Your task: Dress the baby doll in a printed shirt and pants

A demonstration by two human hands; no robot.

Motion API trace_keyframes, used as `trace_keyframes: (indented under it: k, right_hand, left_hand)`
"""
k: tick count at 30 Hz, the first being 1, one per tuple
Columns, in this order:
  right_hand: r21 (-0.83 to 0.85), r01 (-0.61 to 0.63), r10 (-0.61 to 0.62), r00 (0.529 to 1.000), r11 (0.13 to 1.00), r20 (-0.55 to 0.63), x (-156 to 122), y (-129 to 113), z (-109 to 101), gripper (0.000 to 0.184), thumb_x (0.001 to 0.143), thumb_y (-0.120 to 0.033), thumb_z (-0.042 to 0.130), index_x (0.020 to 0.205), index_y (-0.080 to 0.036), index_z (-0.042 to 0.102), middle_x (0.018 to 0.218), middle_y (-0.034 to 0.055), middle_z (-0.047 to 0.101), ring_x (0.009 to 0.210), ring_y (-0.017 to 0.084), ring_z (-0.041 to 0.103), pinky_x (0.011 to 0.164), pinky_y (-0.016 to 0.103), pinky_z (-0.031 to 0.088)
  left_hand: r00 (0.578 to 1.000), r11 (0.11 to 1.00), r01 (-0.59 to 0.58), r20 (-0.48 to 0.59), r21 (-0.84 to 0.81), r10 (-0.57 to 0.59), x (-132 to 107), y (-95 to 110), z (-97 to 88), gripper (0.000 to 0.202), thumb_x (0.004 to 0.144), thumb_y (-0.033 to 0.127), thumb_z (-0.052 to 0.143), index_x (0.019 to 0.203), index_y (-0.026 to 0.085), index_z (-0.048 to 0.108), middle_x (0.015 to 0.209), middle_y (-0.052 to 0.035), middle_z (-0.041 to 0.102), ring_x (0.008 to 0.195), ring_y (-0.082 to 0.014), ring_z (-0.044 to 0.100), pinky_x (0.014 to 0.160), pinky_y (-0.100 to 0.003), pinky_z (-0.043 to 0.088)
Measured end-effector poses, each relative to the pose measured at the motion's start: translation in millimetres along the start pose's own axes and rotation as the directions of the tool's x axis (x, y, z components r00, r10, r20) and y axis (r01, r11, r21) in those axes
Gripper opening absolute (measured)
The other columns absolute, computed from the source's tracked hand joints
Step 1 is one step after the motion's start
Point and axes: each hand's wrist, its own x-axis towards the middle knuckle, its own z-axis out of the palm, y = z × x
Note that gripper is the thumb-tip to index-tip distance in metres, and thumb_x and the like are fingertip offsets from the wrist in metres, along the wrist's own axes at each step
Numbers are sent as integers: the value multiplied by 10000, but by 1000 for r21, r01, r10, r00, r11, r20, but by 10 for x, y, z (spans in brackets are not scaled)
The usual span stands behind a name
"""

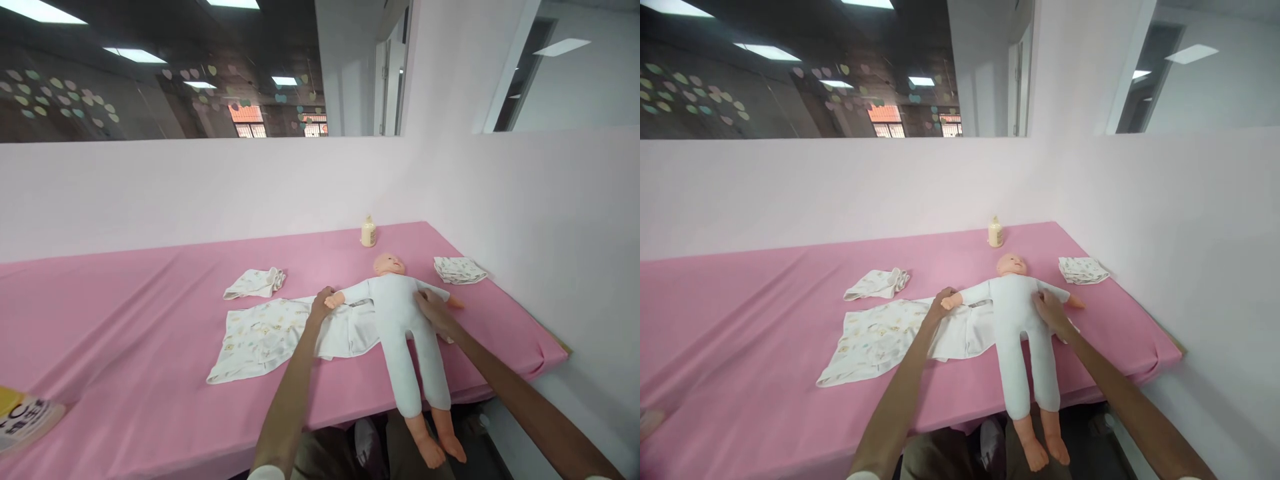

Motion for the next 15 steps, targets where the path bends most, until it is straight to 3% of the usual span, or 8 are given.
trace_keyframes:
  k: [2,4,6,8,11,15]
  right_hand:
    - [-85,90,-93,995,992,-33,49,-186,19,303,915,-277,421,1099,-127,610,1125,162,634,1077,280,571,931,404,451]
    - [-126,285,-283,959,950,30,110,-448,117,357,918,-273,439,1218,-124,561,1243,166,597,1195,282,512,1040,431,378]
    - [-66,487,-472,866,871,166,185,-721,280,422,938,-311,449,1325,-151,503,1387,144,519,1304,263,438,1091,429,335]
    - [24,611,-594,758,791,268,274,-942,469,482,950,-353,468,1395,-169,450,1459,125,463,1359,250,388,1114,420,310]
    - [136,626,-627,692,768,358,421,-1106,712,437,966,-378,467,1361,-196,506,1372,103,563,1278,245,489,1067,415,358]
    - [179,622,-639,682,763,355,557,-1088,860,303,953,-356,519,1196,-211,627,1206,67,669,1110,225,603,967,389,421]
  left_hand:
    - [999,999,27,23,21,-28,-54,24,-71,162,609,269,693,689,198,571,654,-30,629,741,-214,638,645,-265,452]
    - [998,998,47,41,33,-48,-108,74,-173,164,624,269,692,660,200,547,628,-37,614,757,-226,642,627,-262,442]
    - [996,998,57,62,37,-59,-154,154,-298,164,634,266,686,654,195,540,616,-30,607,751,-221,638,615,-257,436]
    - [994,998,63,91,31,-66,-193,261,-423,157,644,270,673,638,182,543,593,-17,593,715,-208,624,598,-251,431]
    - [990,998,66,127,-10,-64,-249,438,-561,156,682,303,628,653,158,580,603,-3,592,666,-178,596,569,-239,420]
    - [994,995,55,98,-80,-47,-321,616,-640,181,711,290,577,791,139,639,724,-3,634,704,-150,587,596,-222,428]
